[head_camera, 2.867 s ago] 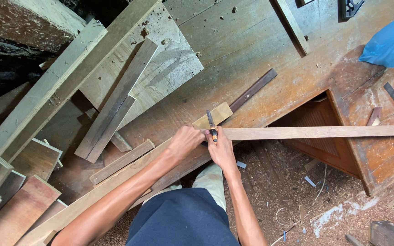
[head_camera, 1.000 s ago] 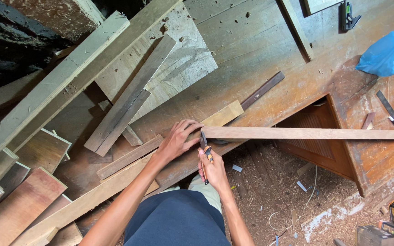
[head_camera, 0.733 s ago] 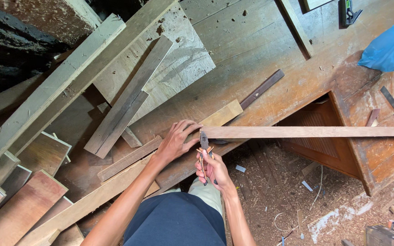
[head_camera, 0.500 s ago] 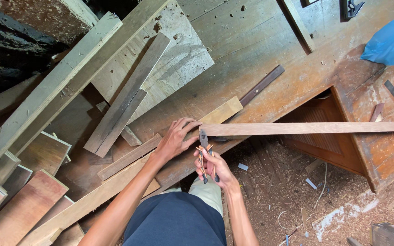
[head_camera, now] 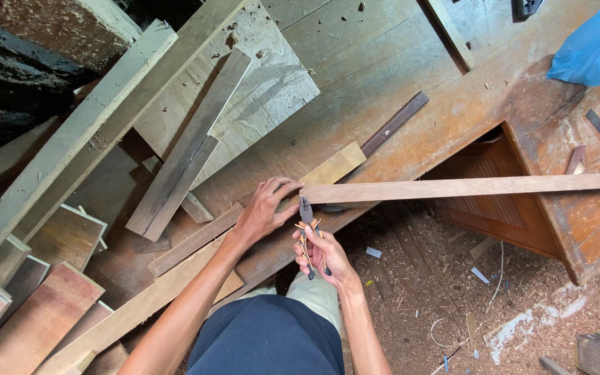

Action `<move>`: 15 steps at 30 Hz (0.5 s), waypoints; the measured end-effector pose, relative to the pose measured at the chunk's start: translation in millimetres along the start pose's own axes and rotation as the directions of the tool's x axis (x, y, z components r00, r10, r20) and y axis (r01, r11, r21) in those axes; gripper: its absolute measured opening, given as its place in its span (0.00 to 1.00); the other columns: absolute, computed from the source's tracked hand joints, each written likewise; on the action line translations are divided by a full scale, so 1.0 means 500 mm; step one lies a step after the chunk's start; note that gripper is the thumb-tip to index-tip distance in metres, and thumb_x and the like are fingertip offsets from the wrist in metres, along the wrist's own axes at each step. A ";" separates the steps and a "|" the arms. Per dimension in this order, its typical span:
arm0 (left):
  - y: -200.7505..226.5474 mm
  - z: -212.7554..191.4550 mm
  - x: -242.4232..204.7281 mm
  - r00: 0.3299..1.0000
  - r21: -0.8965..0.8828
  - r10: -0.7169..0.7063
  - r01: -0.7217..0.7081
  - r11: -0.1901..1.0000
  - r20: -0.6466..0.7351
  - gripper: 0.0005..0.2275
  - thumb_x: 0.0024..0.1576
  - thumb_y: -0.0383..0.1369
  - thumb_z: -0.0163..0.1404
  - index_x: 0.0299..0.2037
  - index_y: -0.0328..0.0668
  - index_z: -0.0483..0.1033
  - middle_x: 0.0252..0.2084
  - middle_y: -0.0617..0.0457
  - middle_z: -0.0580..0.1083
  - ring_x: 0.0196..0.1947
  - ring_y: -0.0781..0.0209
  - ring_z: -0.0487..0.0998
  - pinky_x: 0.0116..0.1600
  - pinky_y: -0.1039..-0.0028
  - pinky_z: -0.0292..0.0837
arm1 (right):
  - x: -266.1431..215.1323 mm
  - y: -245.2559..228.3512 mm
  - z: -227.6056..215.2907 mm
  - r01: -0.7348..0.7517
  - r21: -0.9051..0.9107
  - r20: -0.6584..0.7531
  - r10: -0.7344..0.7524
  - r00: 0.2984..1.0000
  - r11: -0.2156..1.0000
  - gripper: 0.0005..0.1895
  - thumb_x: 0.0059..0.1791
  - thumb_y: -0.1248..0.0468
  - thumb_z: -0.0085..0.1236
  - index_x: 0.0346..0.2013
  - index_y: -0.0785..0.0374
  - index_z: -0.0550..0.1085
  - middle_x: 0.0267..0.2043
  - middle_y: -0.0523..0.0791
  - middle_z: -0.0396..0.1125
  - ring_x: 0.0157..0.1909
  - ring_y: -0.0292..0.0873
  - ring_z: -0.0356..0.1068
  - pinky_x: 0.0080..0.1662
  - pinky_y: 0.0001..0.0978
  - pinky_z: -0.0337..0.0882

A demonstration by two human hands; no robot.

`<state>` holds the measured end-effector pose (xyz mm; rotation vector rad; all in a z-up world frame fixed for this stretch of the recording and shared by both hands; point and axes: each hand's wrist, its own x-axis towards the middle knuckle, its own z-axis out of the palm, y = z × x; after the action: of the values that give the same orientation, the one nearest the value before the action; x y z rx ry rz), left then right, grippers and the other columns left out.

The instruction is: The person selects a long, thin wooden plank from a pile and uses pliers to repeatedly pull and snap off small splinters and protruding fibers along the edges. The person works along the length of the plank, rotating it to access different sides, and discards the removed wood fragments onto the workbench.

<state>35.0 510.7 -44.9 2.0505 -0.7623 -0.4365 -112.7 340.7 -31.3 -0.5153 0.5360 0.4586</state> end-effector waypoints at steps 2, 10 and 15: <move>0.001 0.000 0.004 1.000 0.005 0.011 -0.011 1.000 0.001 0.22 0.56 0.38 0.58 0.60 0.45 0.72 0.58 0.46 0.71 0.60 0.45 0.71 0.65 0.56 0.64 | 0.004 0.005 0.009 0.005 -0.082 -0.083 -0.012 0.997 0.997 0.20 0.60 0.54 0.50 0.49 0.72 0.71 0.34 0.51 0.71 0.29 0.44 0.74 0.31 0.37 0.78; 0.009 -0.008 0.001 1.000 -0.004 0.027 -0.027 1.000 0.004 0.22 0.55 0.36 0.57 0.61 0.46 0.72 0.59 0.46 0.71 0.61 0.45 0.71 0.66 0.56 0.64 | 0.002 -0.017 0.113 -0.041 -0.605 -0.430 -0.283 0.857 0.795 0.19 0.49 0.59 0.63 0.46 0.70 0.72 0.27 0.49 0.73 0.24 0.39 0.74 0.27 0.30 0.73; 0.011 -0.013 0.004 1.000 0.000 0.020 -0.020 1.000 0.021 0.24 0.53 0.36 0.58 0.61 0.45 0.72 0.58 0.45 0.71 0.60 0.45 0.70 0.65 0.55 0.63 | -0.007 -0.032 0.161 -0.178 -0.820 -0.459 -0.439 0.773 0.544 0.25 0.39 0.63 0.69 0.45 0.68 0.68 0.21 0.51 0.73 0.20 0.40 0.74 0.26 0.32 0.73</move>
<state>38.3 511.0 -36.9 2.0396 -0.7943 -0.4474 -77.8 373.1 35.7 -1.7092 0.9074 0.3524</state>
